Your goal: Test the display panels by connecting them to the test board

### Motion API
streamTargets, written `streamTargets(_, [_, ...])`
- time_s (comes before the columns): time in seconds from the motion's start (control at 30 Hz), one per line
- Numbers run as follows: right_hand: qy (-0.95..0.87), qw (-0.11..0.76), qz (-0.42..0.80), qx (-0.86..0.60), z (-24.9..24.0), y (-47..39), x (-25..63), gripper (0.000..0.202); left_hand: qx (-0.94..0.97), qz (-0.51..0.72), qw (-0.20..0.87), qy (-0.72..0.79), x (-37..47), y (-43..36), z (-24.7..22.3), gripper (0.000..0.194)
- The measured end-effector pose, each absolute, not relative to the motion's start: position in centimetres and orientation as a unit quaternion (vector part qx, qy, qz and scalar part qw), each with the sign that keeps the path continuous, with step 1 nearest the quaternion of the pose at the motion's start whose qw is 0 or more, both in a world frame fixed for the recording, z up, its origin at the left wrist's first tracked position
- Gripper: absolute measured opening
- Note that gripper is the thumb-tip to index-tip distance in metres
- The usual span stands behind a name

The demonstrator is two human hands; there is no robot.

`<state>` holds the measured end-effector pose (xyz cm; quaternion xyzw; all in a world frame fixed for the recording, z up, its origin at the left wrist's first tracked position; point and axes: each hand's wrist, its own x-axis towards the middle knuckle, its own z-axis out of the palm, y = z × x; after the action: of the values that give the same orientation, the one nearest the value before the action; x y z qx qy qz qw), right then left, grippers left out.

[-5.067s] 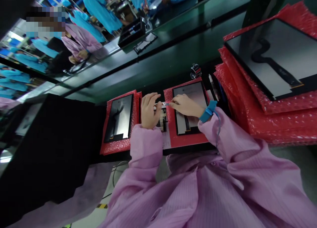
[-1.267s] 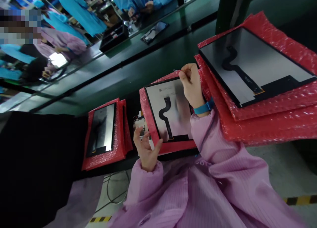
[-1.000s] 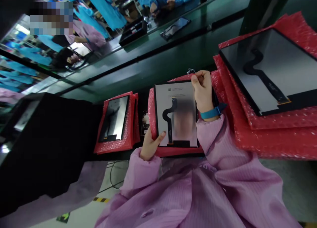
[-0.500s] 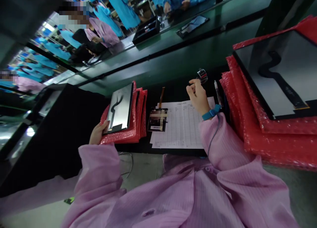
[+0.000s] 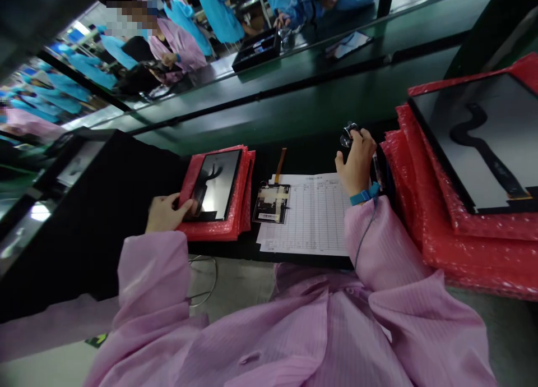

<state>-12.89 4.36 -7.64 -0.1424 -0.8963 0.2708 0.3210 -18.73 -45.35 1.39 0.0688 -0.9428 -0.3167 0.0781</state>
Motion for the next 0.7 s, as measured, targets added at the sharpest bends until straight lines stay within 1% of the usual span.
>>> streamTargets(0.1, [-0.898,0.294,0.275,-0.176,-8.4,5.5,-13.4,0.081,0.076,-0.185,0.126,-0.972,-15.8,-43.3,0.2,0.055])
streamTargets(0.13, [-0.899,0.287,0.276,-0.182,-8.6,5.8,-13.7,0.085,0.067,-0.173,0.163,-0.969,-14.3,-42.1,-0.5,0.061])
streamTargets(0.17, [-0.9,0.281,0.275,-0.187,-8.8,6.1,-13.9,0.087,0.03,-0.171,0.227,-0.958,-12.5,-40.6,-1.4,0.065])
streamTargets(0.23, [-0.905,0.273,0.264,-0.192,-8.9,6.5,-14.5,0.087,-0.094,-0.216,0.34,-0.91,-8.5,-36.8,-3.8,0.059])
streamTargets(0.27, [-0.909,0.269,0.255,-0.192,-8.8,6.7,-14.7,0.085,-0.16,-0.238,0.357,-0.889,-6.6,-34.7,-5.1,0.053])
streamTargets(0.3, [-0.913,0.266,0.244,-0.189,-8.7,6.8,-14.9,0.083,-0.23,-0.248,0.355,-0.872,-4.7,-32.6,-6.3,0.047])
streamTargets(0.37, [-0.923,0.26,0.221,-0.18,-8.3,6.9,-15.2,0.078,-0.365,-0.254,0.304,-0.842,-1.7,-28.5,-8.5,0.038])
streamTargets(0.43, [-0.93,0.255,0.199,-0.174,-8.0,6.9,-15.2,0.071,-0.435,-0.277,0.251,-0.819,0.1,-25.1,-9.8,0.035])
streamTargets(0.53, [-0.935,0.243,0.182,-0.182,-7.5,6.7,-15.0,0.068,-0.468,-0.294,0.196,-0.81,0.8,-22.1,-10.3,0.039])
streamTargets(0.7, [-0.94,0.223,0.172,-0.193,-7.3,6.5,-14.8,0.076,-0.468,-0.29,0.146,-0.822,0.5,-21.6,-10.2,0.049])
